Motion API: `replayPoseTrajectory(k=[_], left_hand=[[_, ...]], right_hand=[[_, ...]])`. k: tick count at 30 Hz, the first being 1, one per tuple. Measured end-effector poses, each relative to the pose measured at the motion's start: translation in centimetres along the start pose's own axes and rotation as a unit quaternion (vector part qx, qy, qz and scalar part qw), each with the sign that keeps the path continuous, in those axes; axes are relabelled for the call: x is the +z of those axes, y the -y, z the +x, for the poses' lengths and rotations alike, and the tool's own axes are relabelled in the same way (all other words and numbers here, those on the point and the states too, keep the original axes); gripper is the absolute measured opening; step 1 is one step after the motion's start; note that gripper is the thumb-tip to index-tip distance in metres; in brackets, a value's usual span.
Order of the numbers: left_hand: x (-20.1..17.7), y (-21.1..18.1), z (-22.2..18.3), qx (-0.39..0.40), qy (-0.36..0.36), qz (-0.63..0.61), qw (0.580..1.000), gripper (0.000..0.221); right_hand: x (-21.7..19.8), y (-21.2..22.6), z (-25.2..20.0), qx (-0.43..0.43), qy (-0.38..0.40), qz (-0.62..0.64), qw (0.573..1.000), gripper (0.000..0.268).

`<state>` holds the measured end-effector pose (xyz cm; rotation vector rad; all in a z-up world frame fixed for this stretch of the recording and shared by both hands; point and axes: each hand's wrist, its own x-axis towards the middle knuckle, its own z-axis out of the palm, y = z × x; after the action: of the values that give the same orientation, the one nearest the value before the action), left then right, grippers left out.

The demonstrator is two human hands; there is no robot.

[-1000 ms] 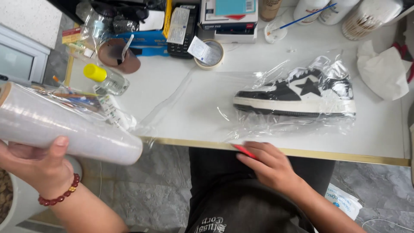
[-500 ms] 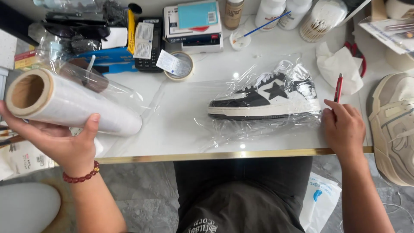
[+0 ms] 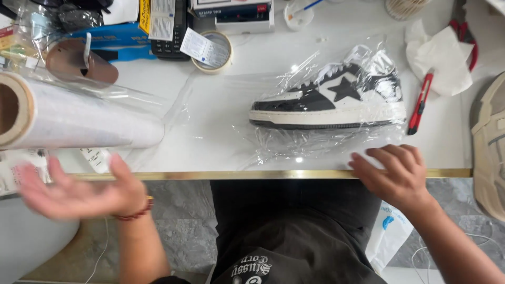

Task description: Wrapping a sneaker in protective plastic wrap.

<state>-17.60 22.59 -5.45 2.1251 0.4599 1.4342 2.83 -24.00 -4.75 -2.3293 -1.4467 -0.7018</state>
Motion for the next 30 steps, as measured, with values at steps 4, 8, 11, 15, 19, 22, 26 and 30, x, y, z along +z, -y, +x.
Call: replayPoseTrajectory(k=[4,8,11,15,19,22,26,30], left_hand=[[3.9,-5.2,-4.1,0.252,0.162,0.101,0.949,0.05],[8.0,-9.3,-5.8,0.182,0.344,0.051,0.92,0.065],[8.6,-9.3,-6.4,0.159,0.36,0.027,0.919,0.057],[9.0,-8.3,-5.7,0.17,0.373,-0.043,0.911,0.029],[9.4,-9.2,-3.2,0.189,0.308,-0.086,0.928,0.02],[10.2,-9.2,-2.1,0.215,0.289,-0.074,0.93,0.016],[11.5,-10.1,0.4,0.224,0.283,-0.106,0.927,0.008],[12.9,-9.4,0.8,0.181,0.315,-0.165,0.917,0.009]], right_hand=[[1.0,1.9,3.0,-0.096,0.057,-0.024,0.993,0.035],[1.8,2.1,4.1,-0.119,0.075,-0.035,0.989,0.035],[1.5,1.8,4.4,-0.096,0.024,-0.037,0.994,0.023],[1.7,1.3,3.2,-0.056,-0.002,-0.056,0.997,0.019],[2.1,1.2,3.2,-0.033,-0.04,-0.043,0.998,0.019],[2.4,0.6,3.6,-0.04,-0.055,-0.041,0.997,0.017],[2.9,-0.4,4.2,-0.054,-0.048,-0.04,0.997,0.012],[3.1,-1.3,4.1,-0.053,-0.024,-0.013,0.998,0.016]])
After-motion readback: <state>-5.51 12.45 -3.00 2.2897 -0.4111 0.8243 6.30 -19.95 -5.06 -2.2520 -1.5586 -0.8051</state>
